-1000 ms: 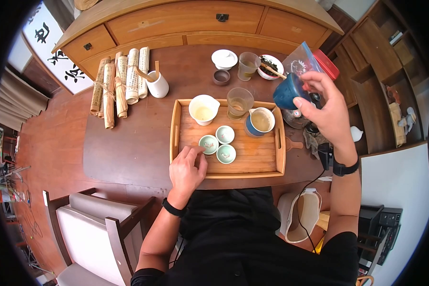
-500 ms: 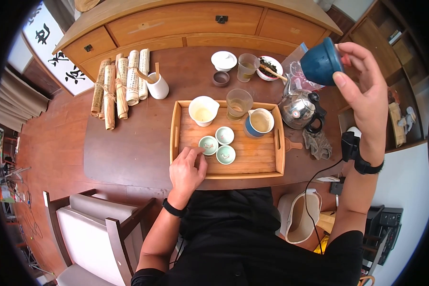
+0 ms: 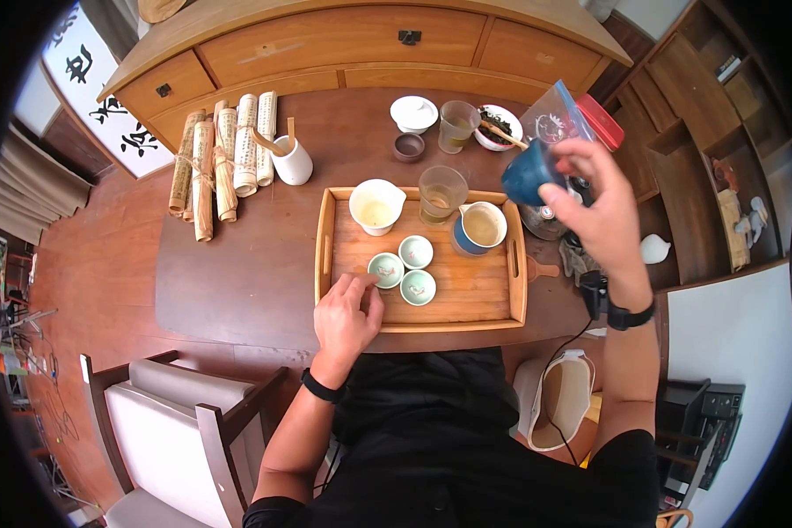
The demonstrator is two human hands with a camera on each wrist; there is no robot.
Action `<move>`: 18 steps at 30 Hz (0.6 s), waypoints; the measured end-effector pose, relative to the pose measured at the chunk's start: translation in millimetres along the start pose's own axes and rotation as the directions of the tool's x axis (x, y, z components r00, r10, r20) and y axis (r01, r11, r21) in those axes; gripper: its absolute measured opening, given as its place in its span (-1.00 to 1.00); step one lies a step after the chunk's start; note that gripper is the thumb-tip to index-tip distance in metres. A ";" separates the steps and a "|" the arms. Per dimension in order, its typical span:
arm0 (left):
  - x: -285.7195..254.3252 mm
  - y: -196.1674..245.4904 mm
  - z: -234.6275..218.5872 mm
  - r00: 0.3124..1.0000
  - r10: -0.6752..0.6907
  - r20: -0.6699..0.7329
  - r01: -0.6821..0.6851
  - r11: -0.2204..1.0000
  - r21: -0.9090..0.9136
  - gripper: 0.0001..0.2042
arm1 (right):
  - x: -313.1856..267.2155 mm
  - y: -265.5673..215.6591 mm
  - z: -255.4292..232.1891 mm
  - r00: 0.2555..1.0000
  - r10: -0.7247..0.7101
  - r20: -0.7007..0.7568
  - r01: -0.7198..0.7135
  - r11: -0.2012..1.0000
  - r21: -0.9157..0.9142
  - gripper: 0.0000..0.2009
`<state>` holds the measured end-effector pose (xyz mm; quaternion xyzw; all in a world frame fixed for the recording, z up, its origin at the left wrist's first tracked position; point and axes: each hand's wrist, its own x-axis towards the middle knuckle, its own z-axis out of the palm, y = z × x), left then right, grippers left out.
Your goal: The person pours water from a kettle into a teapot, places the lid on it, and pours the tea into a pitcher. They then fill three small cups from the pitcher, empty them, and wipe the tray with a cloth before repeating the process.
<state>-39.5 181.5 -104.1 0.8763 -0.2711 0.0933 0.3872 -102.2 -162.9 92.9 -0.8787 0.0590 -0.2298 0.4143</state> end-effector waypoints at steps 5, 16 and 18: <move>0.7 -1.0 1.8 1.000 0.013 -0.012 -0.013 1.000 -0.004 -0.89 | -17.2 42.4 40.4 0.989 0.119 0.083 -0.120 0.993 0.016 -0.47; -0.3 -3.0 4.2 1.000 0.016 -0.025 -0.016 1.000 -0.015 -0.88 | -7.3 10.4 11.8 0.992 0.125 0.031 -0.127 0.988 0.089 -0.49; -0.2 -1.0 1.6 1.000 0.012 -0.025 -0.012 1.000 -0.007 -0.88 | -15.7 40.3 31.9 0.982 0.144 0.119 -0.153 0.986 0.068 -0.47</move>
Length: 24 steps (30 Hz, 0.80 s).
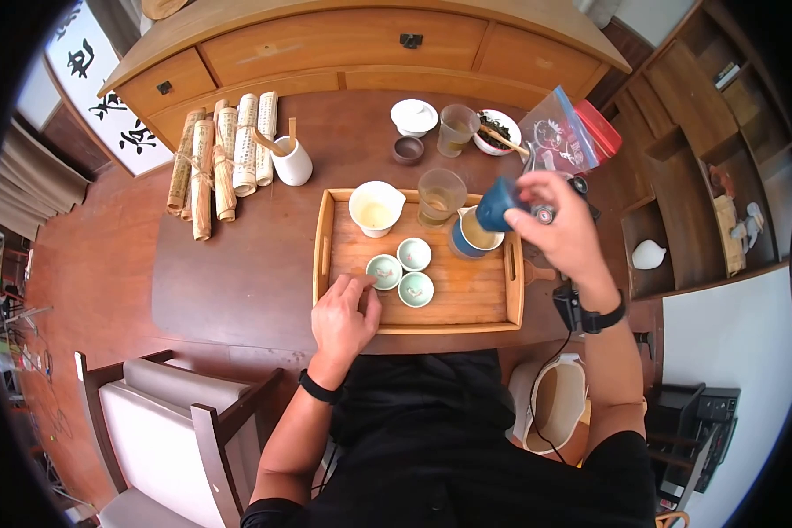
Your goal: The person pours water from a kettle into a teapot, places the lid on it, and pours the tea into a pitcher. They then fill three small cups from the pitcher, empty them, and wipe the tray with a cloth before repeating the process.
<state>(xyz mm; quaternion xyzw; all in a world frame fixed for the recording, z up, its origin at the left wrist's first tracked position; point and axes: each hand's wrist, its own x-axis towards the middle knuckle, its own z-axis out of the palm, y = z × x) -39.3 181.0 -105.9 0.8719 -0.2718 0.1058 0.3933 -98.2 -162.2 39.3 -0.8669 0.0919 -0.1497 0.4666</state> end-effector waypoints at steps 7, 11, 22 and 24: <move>-0.1 -3.4 1.6 1.000 0.014 -0.003 -0.014 1.000 -0.011 -0.91 | 19.4 -38.0 -5.7 0.987 -0.130 -0.095 0.125 0.991 -0.052 -0.48; -2.1 -5.6 0.8 1.000 -0.010 0.018 0.010 1.000 0.007 -0.87 | 37.6 -55.8 11.4 0.972 -0.205 -0.114 0.197 0.977 -0.081 -0.47; -1.1 -1.8 -2.0 1.000 0.002 0.011 -0.002 1.000 0.003 -0.89 | 62.5 2.5 88.2 0.969 -0.183 0.167 0.242 0.837 -0.490 -0.38; -0.3 -2.6 -2.2 1.000 0.017 0.004 -0.017 1.000 0.007 -0.89 | 63.7 9.9 88.7 0.966 -0.173 0.192 0.245 0.847 -0.472 -0.39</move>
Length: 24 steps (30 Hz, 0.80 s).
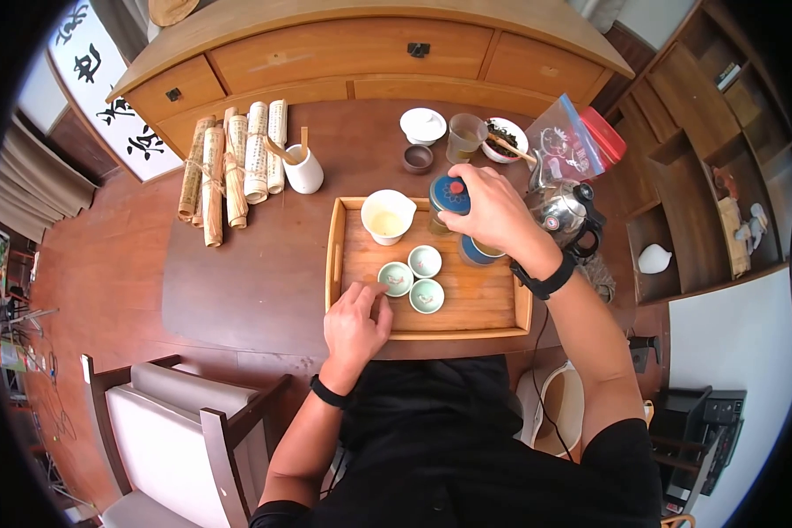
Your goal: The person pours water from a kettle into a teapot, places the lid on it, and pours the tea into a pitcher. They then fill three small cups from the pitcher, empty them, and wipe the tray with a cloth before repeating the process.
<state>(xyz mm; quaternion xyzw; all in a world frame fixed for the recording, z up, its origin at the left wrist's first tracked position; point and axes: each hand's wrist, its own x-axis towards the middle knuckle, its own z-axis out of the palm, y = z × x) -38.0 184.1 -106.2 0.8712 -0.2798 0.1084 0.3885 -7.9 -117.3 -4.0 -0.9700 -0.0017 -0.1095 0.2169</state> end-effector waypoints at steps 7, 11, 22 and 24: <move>1.0 -1.1 2.9 0.999 0.028 -0.021 -0.028 1.000 -0.001 -0.88 | -26.8 18.9 -12.4 0.991 -0.051 -0.121 0.051 0.999 -0.002 -0.21; -0.2 -0.3 2.8 1.000 0.009 0.001 -0.009 1.000 0.004 -0.88 | -65.5 28.9 -27.5 0.971 0.233 -0.062 -0.224 0.967 0.121 -0.08; 0.0 2.7 2.6 0.999 -0.046 -0.008 0.046 0.999 -0.006 -0.88 | -110.3 42.6 38.2 0.906 0.419 0.059 -0.383 0.751 0.538 -0.09; -0.2 1.2 3.1 0.999 -0.049 -0.017 0.049 0.999 -0.012 -0.87 | -111.2 47.3 55.3 0.919 0.385 -0.077 -0.248 0.722 0.646 -0.15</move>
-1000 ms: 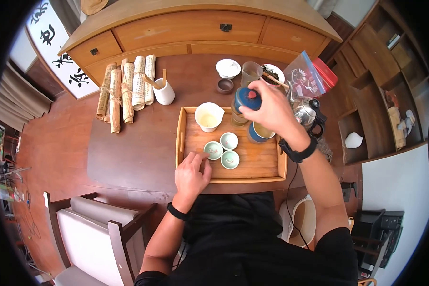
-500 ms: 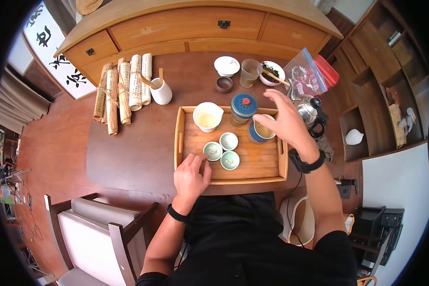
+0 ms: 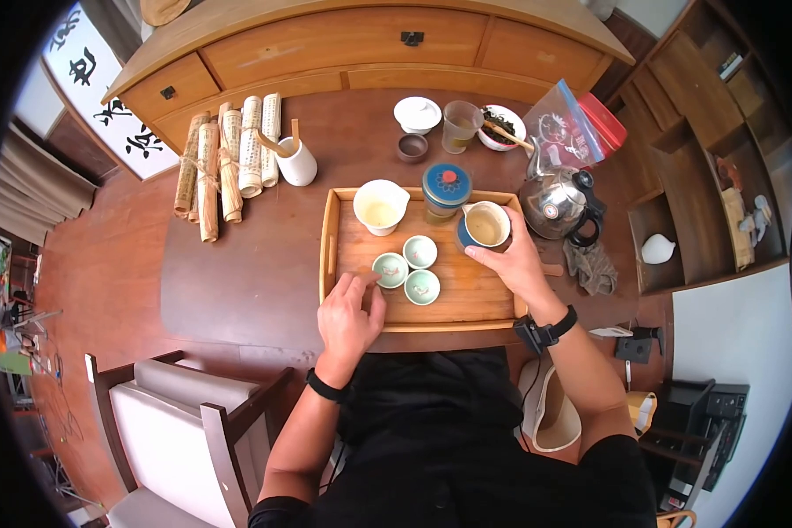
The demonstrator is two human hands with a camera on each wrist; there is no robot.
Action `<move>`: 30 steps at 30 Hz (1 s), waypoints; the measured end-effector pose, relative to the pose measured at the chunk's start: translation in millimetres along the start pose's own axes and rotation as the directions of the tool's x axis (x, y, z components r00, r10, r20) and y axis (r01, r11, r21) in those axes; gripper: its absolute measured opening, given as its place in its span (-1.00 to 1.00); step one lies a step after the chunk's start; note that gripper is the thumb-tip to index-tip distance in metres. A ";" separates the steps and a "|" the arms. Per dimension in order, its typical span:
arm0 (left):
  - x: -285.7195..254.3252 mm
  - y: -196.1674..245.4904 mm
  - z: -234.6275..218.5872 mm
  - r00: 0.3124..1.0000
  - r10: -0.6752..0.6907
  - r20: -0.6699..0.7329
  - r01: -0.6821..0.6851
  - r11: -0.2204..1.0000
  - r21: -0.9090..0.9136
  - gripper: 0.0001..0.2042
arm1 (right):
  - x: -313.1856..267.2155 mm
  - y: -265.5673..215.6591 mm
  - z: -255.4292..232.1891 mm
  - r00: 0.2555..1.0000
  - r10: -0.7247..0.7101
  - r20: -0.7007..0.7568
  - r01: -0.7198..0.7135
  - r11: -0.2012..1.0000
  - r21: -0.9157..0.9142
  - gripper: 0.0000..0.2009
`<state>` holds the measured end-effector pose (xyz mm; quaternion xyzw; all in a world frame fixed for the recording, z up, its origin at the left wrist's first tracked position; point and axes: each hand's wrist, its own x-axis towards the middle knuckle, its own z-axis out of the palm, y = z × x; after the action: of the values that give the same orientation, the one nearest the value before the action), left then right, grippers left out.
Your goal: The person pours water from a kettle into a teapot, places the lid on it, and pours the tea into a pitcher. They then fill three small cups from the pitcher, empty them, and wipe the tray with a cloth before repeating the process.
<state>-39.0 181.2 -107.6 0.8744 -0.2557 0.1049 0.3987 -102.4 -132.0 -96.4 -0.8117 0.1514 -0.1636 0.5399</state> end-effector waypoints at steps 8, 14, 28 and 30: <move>-0.8 -2.9 -1.2 1.000 0.000 0.000 0.000 1.000 -0.028 -0.83 | -11.8 1.1 -10.0 0.999 0.020 0.027 -0.019 0.998 -0.061 -0.18; -0.3 -3.0 -1.0 0.999 0.038 -0.015 -0.038 0.999 -0.011 -0.86 | -33.9 -30.7 -11.9 0.987 0.007 0.158 0.010 0.994 -0.107 -0.11; 0.3 -0.2 -3.2 1.000 -0.007 0.016 0.008 1.000 -0.027 -0.85 | -24.6 -49.1 6.1 0.943 -0.189 0.272 0.281 0.893 -0.352 -0.12; 0.4 -0.5 -3.2 1.000 -0.009 0.020 0.010 1.000 -0.026 -0.85 | -21.6 -48.1 7.1 0.933 -0.232 0.277 0.325 0.873 -0.364 -0.13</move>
<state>-38.3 183.7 -105.7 0.8714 -0.2567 0.0911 0.4079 -115.4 -99.1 -56.7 -0.9319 0.0009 -0.1126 0.3447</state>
